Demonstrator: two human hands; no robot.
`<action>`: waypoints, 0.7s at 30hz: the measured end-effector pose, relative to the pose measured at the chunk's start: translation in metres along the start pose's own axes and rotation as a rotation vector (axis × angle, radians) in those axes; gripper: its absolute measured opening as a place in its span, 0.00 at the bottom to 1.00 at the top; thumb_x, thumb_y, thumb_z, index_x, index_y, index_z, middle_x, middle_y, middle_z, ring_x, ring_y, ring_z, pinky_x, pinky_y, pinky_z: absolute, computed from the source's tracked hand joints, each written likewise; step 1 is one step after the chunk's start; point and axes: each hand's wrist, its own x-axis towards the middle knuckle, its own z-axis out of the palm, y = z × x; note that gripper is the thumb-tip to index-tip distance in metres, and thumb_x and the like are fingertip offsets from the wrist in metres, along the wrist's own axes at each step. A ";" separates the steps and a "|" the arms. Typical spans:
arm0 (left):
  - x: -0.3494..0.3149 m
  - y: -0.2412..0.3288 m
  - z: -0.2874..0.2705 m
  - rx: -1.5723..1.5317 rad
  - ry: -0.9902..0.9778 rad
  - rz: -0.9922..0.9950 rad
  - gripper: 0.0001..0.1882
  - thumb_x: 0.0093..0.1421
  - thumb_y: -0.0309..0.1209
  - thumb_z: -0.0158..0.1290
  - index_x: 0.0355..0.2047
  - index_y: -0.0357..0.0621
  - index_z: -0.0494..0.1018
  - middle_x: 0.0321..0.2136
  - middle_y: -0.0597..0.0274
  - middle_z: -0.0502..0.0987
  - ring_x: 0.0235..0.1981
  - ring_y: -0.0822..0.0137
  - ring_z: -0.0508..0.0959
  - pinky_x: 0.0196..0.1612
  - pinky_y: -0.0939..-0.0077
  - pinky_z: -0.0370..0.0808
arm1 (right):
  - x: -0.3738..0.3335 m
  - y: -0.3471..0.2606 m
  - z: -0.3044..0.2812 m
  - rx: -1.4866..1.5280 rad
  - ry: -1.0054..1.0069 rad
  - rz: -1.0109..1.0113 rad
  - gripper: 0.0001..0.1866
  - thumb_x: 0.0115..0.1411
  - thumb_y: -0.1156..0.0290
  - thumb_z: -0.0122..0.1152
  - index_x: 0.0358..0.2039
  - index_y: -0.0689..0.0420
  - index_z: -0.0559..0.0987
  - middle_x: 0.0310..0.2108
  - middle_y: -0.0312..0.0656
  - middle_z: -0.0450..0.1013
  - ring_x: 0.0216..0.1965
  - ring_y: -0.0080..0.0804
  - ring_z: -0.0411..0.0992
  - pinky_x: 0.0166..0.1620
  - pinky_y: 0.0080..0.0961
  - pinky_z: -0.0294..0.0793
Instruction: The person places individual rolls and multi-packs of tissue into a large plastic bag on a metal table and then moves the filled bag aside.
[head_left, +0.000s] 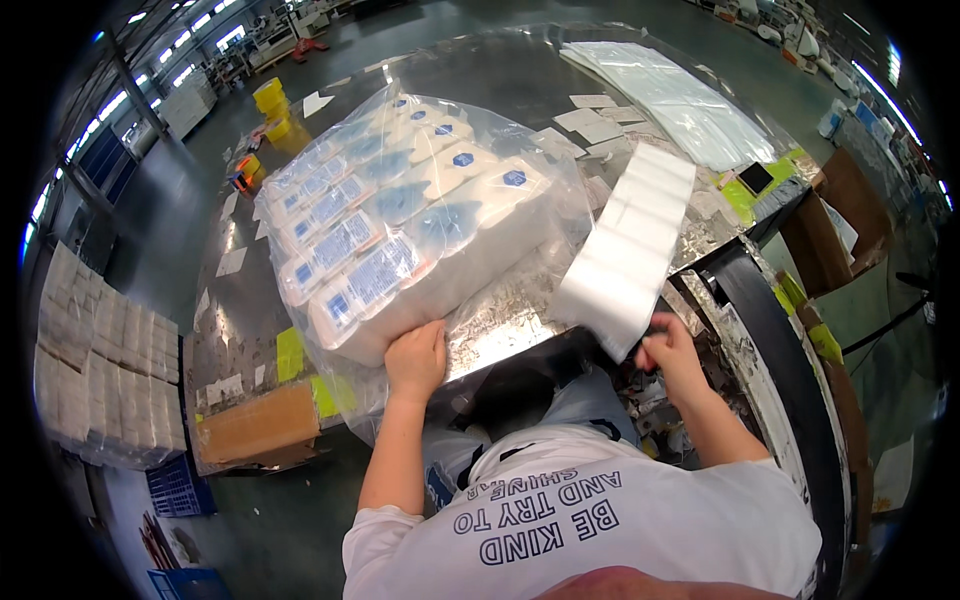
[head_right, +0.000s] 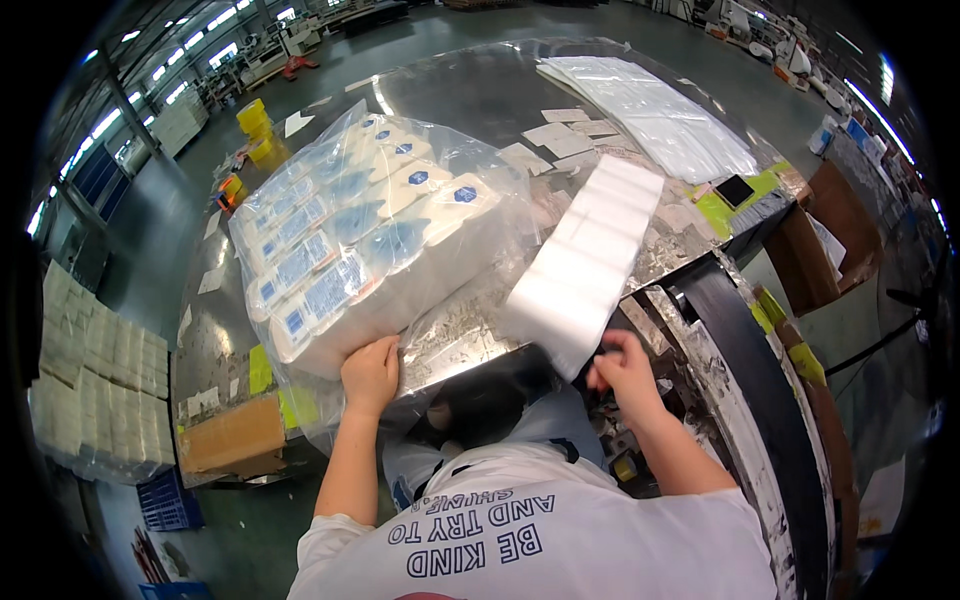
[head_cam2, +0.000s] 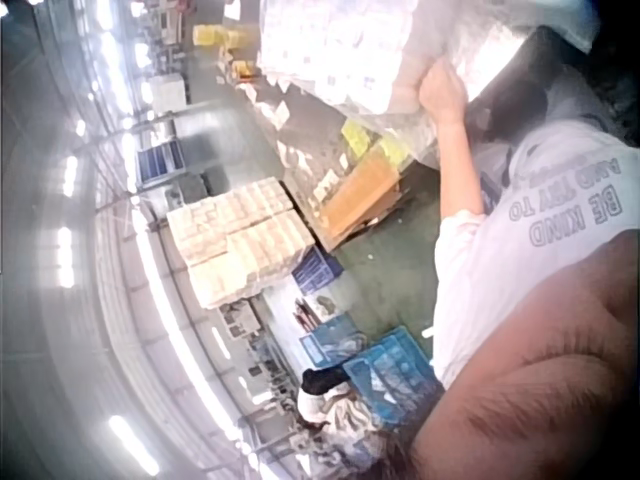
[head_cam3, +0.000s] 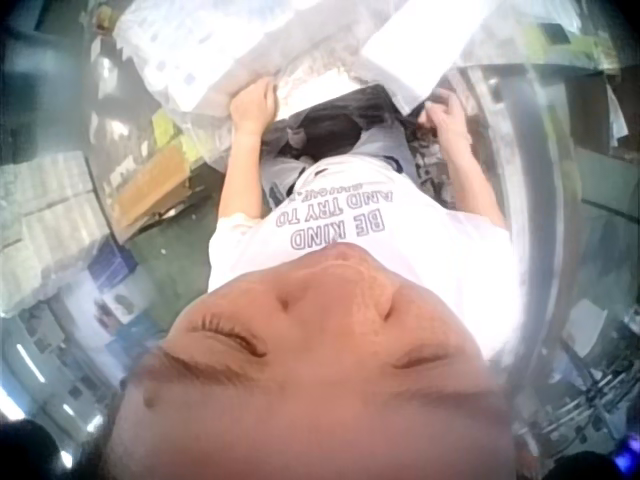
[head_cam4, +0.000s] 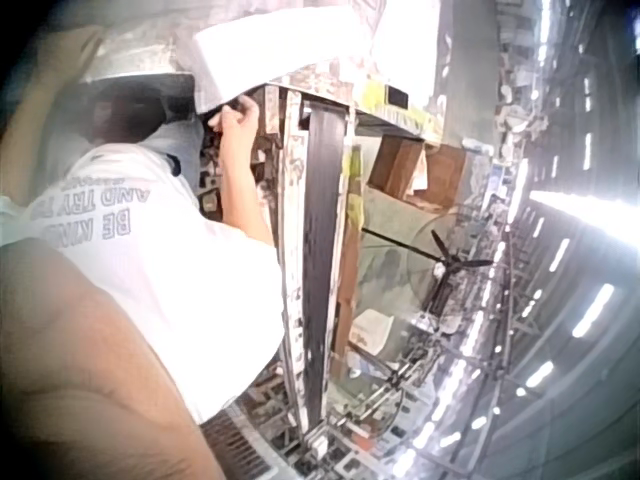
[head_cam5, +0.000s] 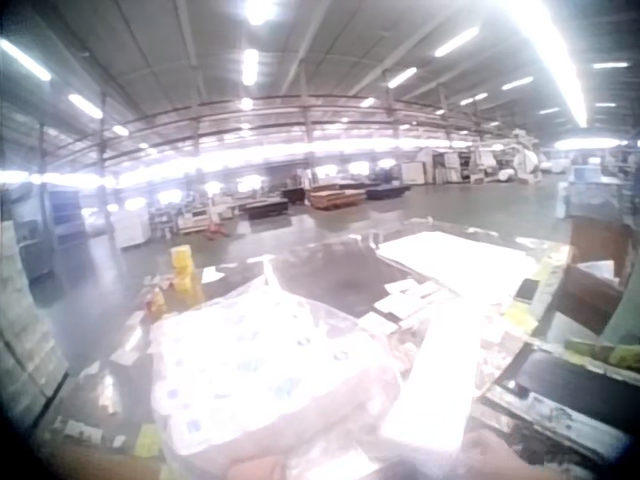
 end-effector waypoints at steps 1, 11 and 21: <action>0.000 -0.001 0.001 -0.012 0.009 0.003 0.05 0.58 0.32 0.53 0.31 0.49 0.78 0.24 0.61 0.79 0.26 0.57 0.78 0.31 0.64 0.74 | -0.014 0.000 -0.004 0.046 -0.085 0.107 0.23 0.62 0.68 0.55 0.56 0.61 0.64 0.25 0.38 0.74 0.25 0.19 0.68 0.29 0.14 0.65; -0.004 -0.002 0.000 -0.035 -0.035 -0.039 0.07 0.59 0.33 0.51 0.33 0.49 0.79 0.27 0.59 0.80 0.30 0.55 0.79 0.34 0.61 0.74 | -0.012 0.011 0.060 0.560 -0.120 0.250 0.37 0.58 0.56 0.58 0.65 0.43 0.54 0.60 0.41 0.62 0.60 0.38 0.61 0.56 0.48 0.62; 0.001 0.008 -0.039 -0.607 -0.193 -0.393 0.12 0.63 0.34 0.50 0.39 0.41 0.78 0.26 0.62 0.77 0.27 0.68 0.75 0.32 0.74 0.70 | 0.030 0.023 0.010 0.763 -0.365 0.204 0.38 0.50 0.57 0.55 0.61 0.61 0.64 0.56 0.51 0.68 0.55 0.51 0.68 0.60 0.46 0.65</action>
